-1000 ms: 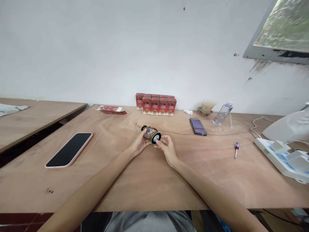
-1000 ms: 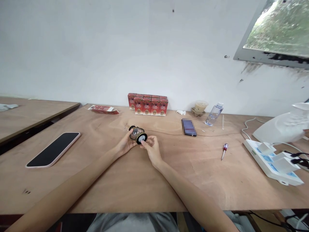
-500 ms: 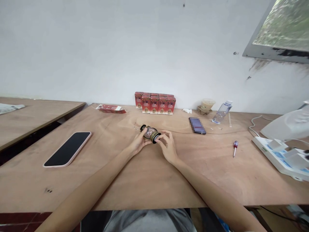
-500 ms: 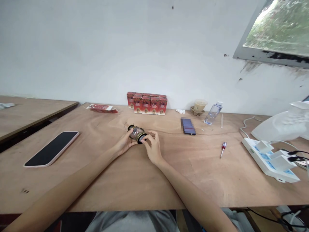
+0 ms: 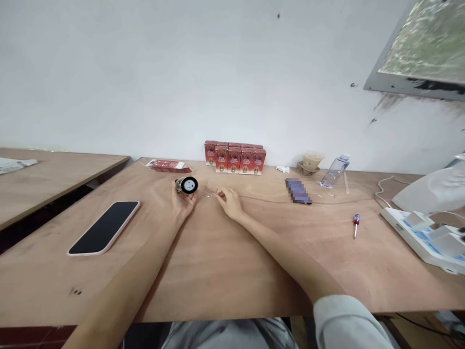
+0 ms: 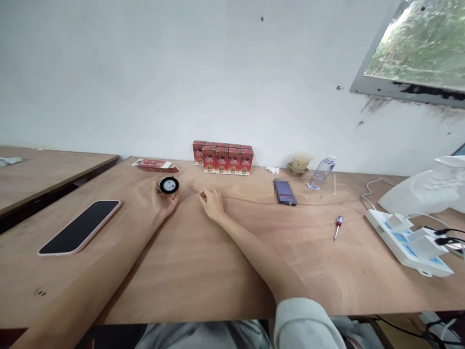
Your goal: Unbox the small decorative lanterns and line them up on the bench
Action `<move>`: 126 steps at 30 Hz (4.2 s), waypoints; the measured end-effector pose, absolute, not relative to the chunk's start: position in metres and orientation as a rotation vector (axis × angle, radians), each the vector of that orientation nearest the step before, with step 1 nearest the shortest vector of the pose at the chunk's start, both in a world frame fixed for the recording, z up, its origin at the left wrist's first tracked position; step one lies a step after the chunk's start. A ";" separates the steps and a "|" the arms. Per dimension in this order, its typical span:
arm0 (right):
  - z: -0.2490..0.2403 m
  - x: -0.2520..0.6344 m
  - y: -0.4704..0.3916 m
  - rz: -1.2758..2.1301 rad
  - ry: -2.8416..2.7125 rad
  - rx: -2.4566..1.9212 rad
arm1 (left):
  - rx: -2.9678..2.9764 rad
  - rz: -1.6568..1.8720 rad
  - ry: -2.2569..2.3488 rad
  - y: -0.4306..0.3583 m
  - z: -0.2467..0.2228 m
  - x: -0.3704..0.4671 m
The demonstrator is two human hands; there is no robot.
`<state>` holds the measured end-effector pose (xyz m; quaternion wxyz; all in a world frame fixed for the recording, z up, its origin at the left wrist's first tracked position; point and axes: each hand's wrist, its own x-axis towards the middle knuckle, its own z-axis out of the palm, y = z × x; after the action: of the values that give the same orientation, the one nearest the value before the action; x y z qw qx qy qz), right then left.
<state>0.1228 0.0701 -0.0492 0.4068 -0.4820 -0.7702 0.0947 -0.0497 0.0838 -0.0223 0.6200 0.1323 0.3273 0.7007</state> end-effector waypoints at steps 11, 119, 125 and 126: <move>-0.052 0.093 0.116 0.076 -2.241 -1.236 | 0.193 1.680 0.691 0.118 -0.033 -0.047; -0.054 0.110 0.093 -0.120 -1.962 -1.101 | 0.615 1.684 0.846 0.134 -0.059 -0.018; -0.058 0.111 0.098 -0.150 -1.894 -1.035 | 0.698 1.671 0.850 0.132 -0.059 -0.014; -0.059 0.111 0.098 -0.161 -1.891 -1.022 | 0.701 1.676 0.856 0.132 -0.059 -0.015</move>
<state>0.1112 0.0984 -0.0587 0.4732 -0.4178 -0.7728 -0.0656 -0.0146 0.1319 -0.0588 0.5368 0.2946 0.3595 0.7041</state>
